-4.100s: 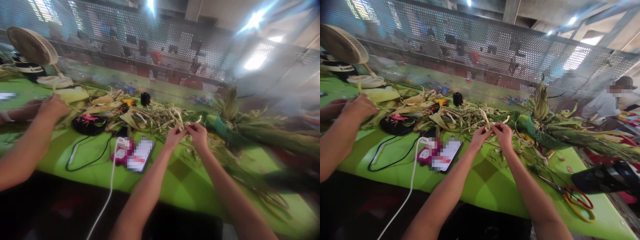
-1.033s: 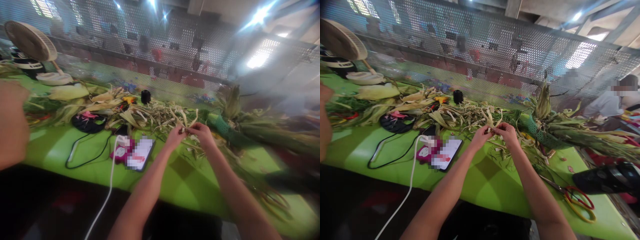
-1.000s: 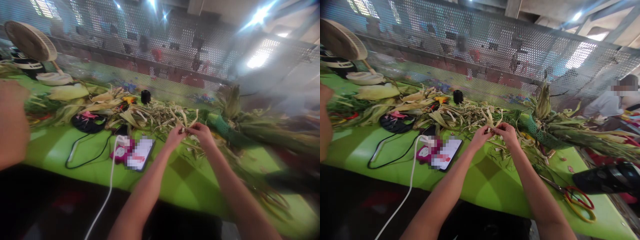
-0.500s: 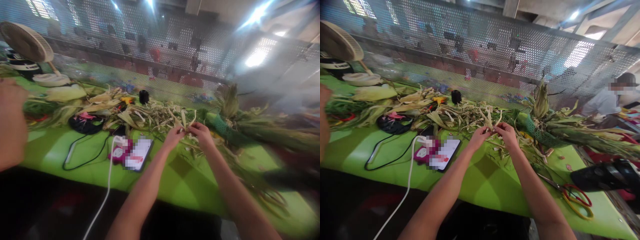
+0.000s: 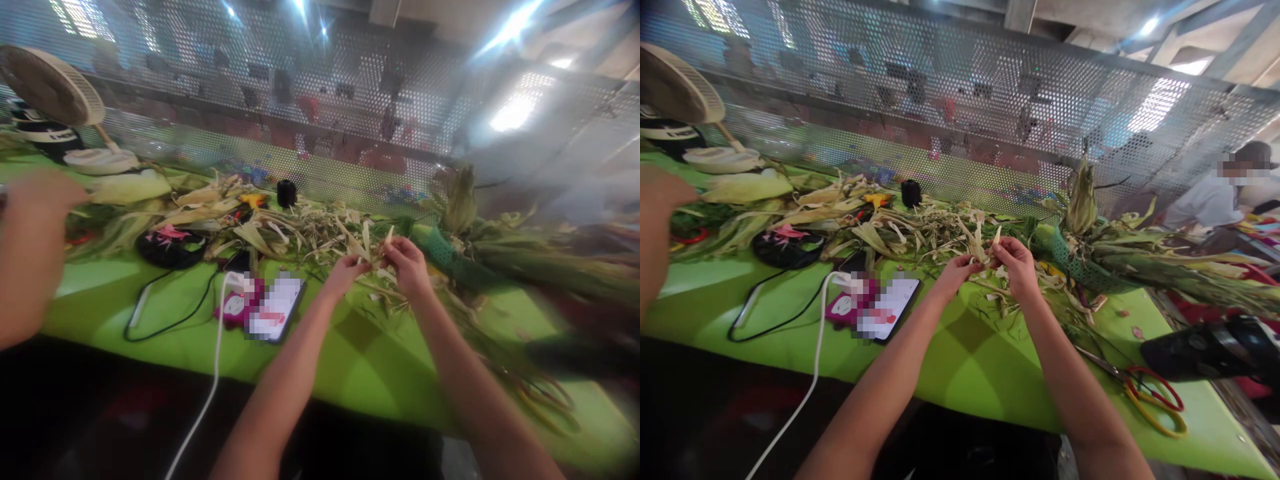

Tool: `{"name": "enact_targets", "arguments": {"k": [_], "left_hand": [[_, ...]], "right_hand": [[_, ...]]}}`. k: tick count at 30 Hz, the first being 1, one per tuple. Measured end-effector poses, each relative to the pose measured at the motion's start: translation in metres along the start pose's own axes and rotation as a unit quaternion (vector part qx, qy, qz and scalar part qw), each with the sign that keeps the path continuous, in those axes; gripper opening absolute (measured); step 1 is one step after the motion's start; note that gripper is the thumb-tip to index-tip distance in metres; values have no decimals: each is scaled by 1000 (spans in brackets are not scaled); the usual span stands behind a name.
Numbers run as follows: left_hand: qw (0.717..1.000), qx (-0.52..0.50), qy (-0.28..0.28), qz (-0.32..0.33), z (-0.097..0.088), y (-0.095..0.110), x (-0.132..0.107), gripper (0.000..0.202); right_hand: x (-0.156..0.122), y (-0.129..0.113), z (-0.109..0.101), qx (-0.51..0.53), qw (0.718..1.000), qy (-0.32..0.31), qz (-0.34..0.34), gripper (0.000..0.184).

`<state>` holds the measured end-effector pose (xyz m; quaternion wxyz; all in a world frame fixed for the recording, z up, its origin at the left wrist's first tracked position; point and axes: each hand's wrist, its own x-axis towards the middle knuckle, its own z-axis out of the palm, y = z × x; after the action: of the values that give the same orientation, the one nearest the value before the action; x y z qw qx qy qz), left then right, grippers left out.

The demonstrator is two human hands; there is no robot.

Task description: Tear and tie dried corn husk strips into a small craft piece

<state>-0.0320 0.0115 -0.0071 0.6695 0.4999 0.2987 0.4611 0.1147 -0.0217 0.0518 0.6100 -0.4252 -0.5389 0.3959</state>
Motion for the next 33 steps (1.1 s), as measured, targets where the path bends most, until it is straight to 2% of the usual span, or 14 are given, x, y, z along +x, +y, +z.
{"name": "enact_targets", "arguments": {"k": [10, 16, 21, 28, 33], "left_hand": [[999, 44, -14, 26, -5, 2, 1, 30], [996, 78, -25, 21, -6, 1, 4, 32], [989, 138, -25, 40, -5, 5, 3, 35], [984, 167, -30, 59, -2, 6, -1, 32], [975, 206, -12, 79, 0, 6, -1, 24]], "right_hand": [[1, -13, -15, -148, 980, -134, 17, 28], [3, -12, -18, -293, 945, -133, -62, 19], [1, -18, -15, -404, 894, -127, -148, 10], [-7, -23, -2, -512, 829, -104, -197, 9], [-11, -22, 3, -528, 813, -154, -193, 13]]}}
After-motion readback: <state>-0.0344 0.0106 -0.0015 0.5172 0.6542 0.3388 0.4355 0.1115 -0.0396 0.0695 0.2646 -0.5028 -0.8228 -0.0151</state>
